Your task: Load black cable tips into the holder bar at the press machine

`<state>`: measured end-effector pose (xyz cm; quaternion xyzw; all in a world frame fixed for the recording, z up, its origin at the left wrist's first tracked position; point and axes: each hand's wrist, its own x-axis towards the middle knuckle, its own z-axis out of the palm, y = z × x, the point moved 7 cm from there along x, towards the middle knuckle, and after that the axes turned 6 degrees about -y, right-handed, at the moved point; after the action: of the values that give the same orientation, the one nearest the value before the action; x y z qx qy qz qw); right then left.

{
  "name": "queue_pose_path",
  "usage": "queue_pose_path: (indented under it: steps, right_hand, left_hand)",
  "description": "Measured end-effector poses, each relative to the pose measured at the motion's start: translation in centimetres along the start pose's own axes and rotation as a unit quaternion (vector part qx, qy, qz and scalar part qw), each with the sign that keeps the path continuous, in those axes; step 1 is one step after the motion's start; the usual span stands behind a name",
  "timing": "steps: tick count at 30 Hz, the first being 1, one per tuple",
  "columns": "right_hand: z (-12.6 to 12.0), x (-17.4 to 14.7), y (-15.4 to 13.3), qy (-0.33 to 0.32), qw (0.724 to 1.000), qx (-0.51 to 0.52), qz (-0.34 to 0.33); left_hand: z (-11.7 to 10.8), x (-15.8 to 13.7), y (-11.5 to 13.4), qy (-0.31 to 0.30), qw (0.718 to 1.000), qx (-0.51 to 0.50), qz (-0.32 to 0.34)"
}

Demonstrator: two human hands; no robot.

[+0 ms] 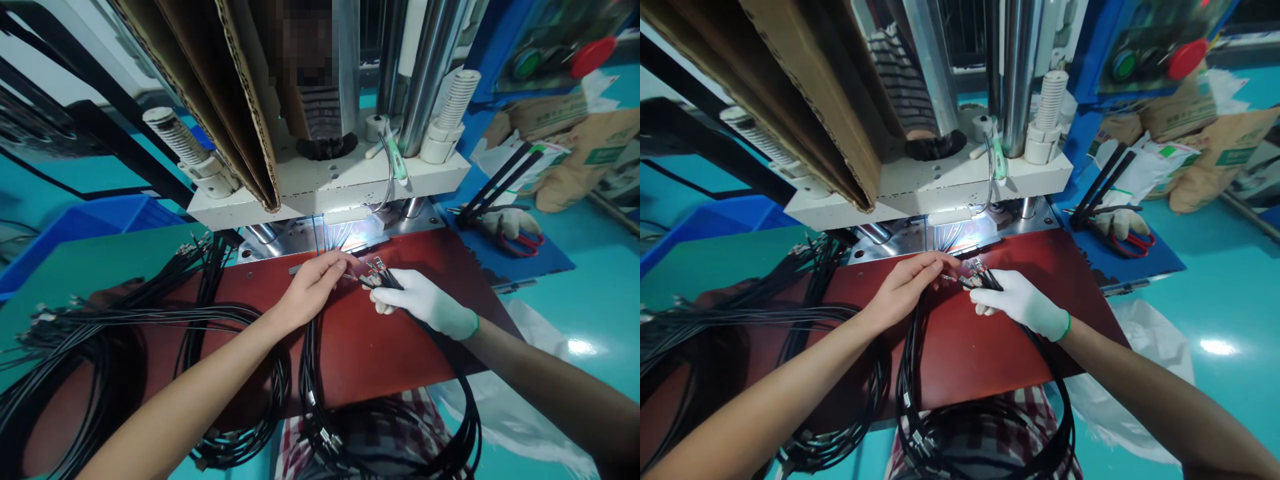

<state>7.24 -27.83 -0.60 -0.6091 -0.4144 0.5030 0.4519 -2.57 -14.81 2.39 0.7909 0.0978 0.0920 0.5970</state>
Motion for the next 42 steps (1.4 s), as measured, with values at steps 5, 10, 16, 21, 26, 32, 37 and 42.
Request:
queue_pose_path:
  steps: [5, 10, 16, 21, 26, 32, 37, 42]
  right_hand:
    - [-0.1, -0.3, -0.7, 0.014, 0.999, -0.047, -0.011]
    - [0.0, -0.6, -0.9, 0.028, 0.999, -0.023, 0.022]
    - [-0.3, -1.0, -0.9, 0.03, 0.999, 0.017, 0.003]
    - [-0.1, -1.8, -1.9, 0.018, 1.0, -0.02, -0.009]
    - [4.7, -3.7, -1.4, -0.234, 0.969, -0.069, 0.045]
    - [3.0, -3.4, -1.5, -0.036, 0.997, 0.068, 0.027]
    - [1.8, -2.6, -0.4, 0.029, 0.994, 0.106, 0.027]
    - [0.2, -3.0, 0.4, 0.05, 0.995, 0.082, 0.017]
  left_hand:
    - [0.8, -0.1, -0.5, -0.04, 0.992, -0.11, -0.05]
    - [1.8, 0.0, -0.4, -0.076, 0.987, -0.133, -0.037]
    - [1.8, -0.3, -0.5, -0.031, 0.987, -0.158, -0.03]
    - [1.7, -2.7, 3.8, -0.006, 0.998, -0.033, 0.057]
    - [3.2, -4.2, 6.3, -0.056, 0.996, -0.025, 0.061]
    - [3.4, -2.2, 2.6, -0.015, 0.997, -0.075, 0.012]
    - [2.5, 0.7, -0.1, -0.023, 0.997, -0.074, 0.01]
    - [0.5, 1.4, 0.5, 0.069, 0.981, 0.172, 0.064]
